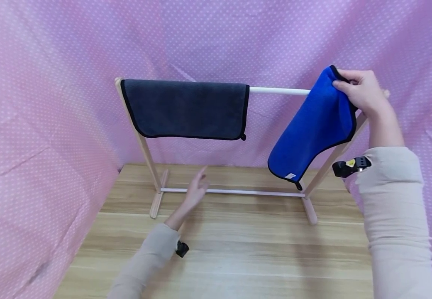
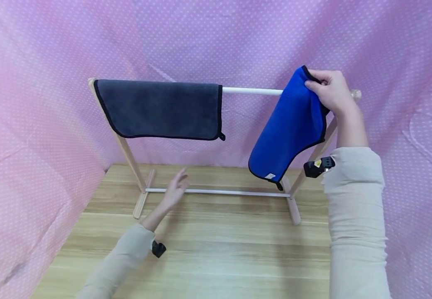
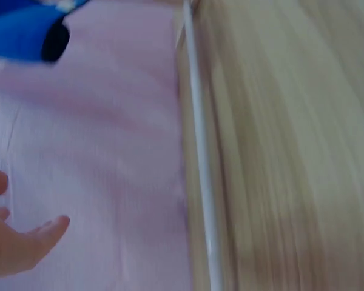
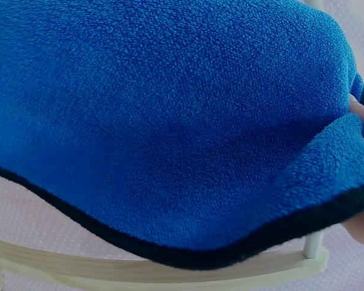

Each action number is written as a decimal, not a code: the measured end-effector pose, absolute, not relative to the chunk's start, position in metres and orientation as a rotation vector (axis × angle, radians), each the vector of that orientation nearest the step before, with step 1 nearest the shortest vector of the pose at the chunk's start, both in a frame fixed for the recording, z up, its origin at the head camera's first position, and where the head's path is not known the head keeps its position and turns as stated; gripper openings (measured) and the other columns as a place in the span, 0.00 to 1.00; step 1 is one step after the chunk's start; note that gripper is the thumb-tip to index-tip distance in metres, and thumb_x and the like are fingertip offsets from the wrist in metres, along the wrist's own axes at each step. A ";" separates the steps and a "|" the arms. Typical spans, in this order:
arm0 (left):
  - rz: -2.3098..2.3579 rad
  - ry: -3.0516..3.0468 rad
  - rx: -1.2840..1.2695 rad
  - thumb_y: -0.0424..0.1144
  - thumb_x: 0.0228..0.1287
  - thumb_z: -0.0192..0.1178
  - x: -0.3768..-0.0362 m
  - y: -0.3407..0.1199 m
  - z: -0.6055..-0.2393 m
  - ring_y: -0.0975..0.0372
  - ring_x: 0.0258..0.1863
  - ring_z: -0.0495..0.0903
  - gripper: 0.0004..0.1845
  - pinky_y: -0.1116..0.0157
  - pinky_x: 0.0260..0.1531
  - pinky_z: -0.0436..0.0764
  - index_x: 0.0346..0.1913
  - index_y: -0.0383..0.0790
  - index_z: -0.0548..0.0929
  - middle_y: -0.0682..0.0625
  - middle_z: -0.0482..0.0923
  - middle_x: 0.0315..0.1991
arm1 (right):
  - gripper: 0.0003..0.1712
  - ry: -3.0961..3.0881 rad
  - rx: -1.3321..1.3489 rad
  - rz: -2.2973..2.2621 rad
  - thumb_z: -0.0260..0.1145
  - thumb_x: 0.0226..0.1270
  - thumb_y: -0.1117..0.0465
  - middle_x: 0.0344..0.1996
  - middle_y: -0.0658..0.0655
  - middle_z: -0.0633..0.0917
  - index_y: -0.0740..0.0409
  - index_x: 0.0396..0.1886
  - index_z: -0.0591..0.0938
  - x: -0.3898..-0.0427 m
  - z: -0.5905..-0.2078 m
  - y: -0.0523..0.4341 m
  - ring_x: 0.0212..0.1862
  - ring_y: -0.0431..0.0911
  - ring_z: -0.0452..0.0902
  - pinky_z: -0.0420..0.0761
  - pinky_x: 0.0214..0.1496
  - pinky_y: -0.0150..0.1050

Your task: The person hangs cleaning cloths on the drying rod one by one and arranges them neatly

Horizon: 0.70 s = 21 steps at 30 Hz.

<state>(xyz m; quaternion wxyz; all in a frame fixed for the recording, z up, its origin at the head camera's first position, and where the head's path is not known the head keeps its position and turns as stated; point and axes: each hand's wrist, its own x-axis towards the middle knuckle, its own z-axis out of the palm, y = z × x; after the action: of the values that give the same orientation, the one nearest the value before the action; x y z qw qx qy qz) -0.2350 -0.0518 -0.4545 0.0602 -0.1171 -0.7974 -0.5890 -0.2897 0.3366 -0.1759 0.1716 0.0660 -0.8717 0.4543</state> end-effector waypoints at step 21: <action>-2.537 -2.411 -0.586 0.40 0.68 0.48 -0.253 0.068 -0.438 0.46 0.62 0.63 0.30 0.48 0.54 0.71 0.70 0.38 0.54 0.34 0.60 0.64 | 0.20 -2.506 0.178 1.226 0.60 0.63 0.54 0.44 0.30 0.78 0.37 0.56 0.75 -0.288 -0.176 0.335 0.49 0.29 0.69 0.18 0.61 0.49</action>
<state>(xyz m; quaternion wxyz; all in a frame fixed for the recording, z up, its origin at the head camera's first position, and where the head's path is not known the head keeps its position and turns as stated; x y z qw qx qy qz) -0.2530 0.0676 -0.4384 -0.2022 -0.1617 -0.6653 -0.7002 -0.2875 0.3347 -0.1759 0.1722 0.0627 -0.8831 0.4318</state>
